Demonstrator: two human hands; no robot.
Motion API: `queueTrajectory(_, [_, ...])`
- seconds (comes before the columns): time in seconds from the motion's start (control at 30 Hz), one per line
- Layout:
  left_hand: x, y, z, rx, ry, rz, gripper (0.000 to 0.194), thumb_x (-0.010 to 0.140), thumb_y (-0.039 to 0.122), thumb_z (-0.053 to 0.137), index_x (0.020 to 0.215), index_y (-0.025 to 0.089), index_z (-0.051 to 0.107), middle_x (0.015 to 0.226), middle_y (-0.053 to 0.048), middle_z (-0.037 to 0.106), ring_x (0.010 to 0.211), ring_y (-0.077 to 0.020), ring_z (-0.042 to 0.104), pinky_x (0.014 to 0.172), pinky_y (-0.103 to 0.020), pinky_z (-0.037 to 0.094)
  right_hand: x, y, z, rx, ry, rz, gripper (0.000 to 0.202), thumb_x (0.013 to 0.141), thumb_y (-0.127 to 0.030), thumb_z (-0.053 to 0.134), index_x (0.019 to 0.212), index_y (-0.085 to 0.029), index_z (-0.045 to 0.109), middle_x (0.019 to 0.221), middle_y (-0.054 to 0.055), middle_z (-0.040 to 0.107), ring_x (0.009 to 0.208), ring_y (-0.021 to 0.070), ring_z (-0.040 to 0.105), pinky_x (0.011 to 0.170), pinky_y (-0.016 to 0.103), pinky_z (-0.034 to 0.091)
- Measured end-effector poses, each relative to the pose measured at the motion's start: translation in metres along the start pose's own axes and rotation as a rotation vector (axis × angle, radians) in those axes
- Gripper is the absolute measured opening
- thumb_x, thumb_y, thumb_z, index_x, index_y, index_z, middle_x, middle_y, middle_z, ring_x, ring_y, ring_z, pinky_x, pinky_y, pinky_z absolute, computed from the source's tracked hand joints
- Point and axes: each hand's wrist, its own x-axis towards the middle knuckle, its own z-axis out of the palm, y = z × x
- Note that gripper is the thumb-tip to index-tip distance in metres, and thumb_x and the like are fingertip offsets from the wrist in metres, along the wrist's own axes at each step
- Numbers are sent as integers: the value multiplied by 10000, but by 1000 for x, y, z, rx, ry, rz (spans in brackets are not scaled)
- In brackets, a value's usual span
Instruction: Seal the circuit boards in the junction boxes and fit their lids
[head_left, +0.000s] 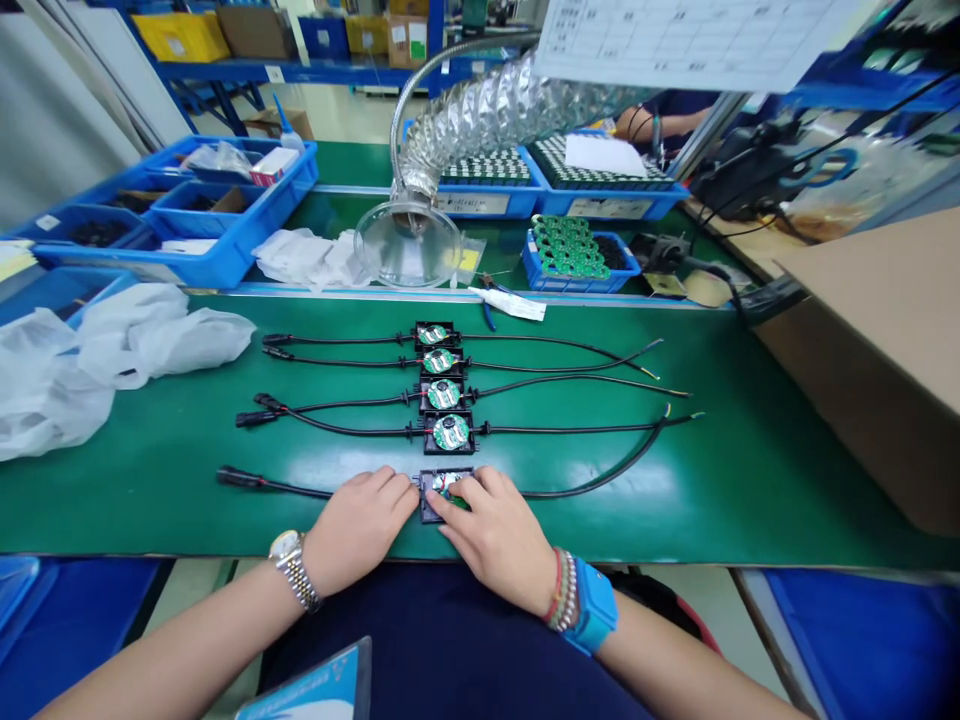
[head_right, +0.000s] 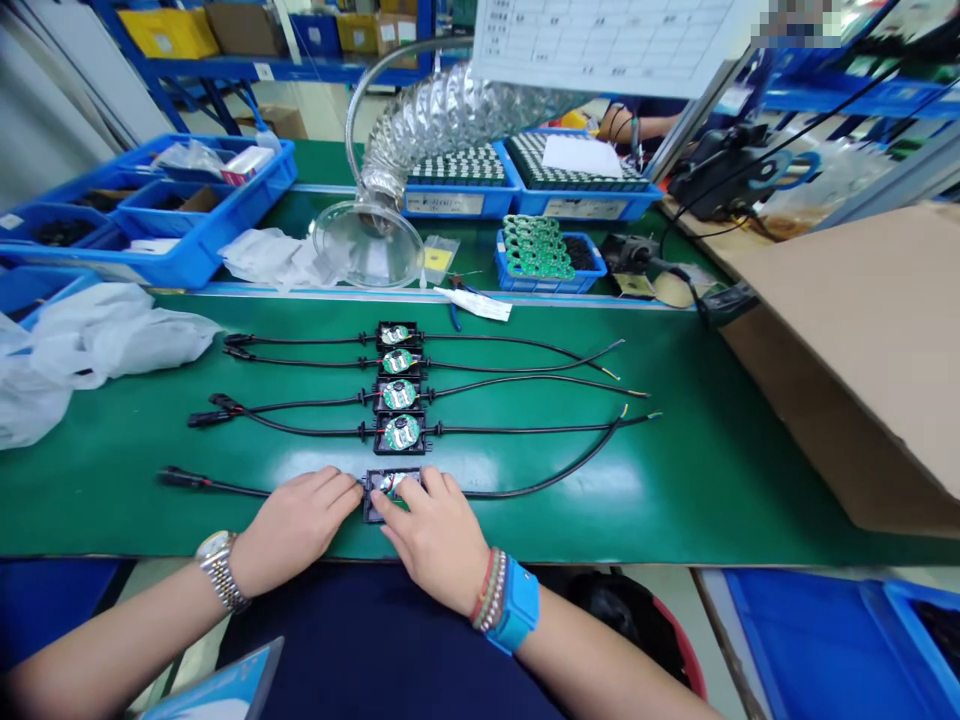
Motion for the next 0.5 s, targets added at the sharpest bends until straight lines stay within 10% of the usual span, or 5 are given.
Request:
queueTrajectory(0.2, [-2,6,-11,-161,80,-51,375,834,320,499,1182,181,485,1216,-117,487,1073,-269,458,893,-425,422,-25,29,-17,252,168,45,353,870,-182,455,1222,-160,456,1095,115,563,1001,199,506,859,368,457])
queueTrajectory(0.5, [24,19,7,-131,17,11,351,856,340,493,1197,258,485,1145,-94,504,994,-256,459,796,-402,443,-20,37,7,225,224,5,221,889,-97,400,976,-144,598,840,81,582,761,157,506,677,288,467])
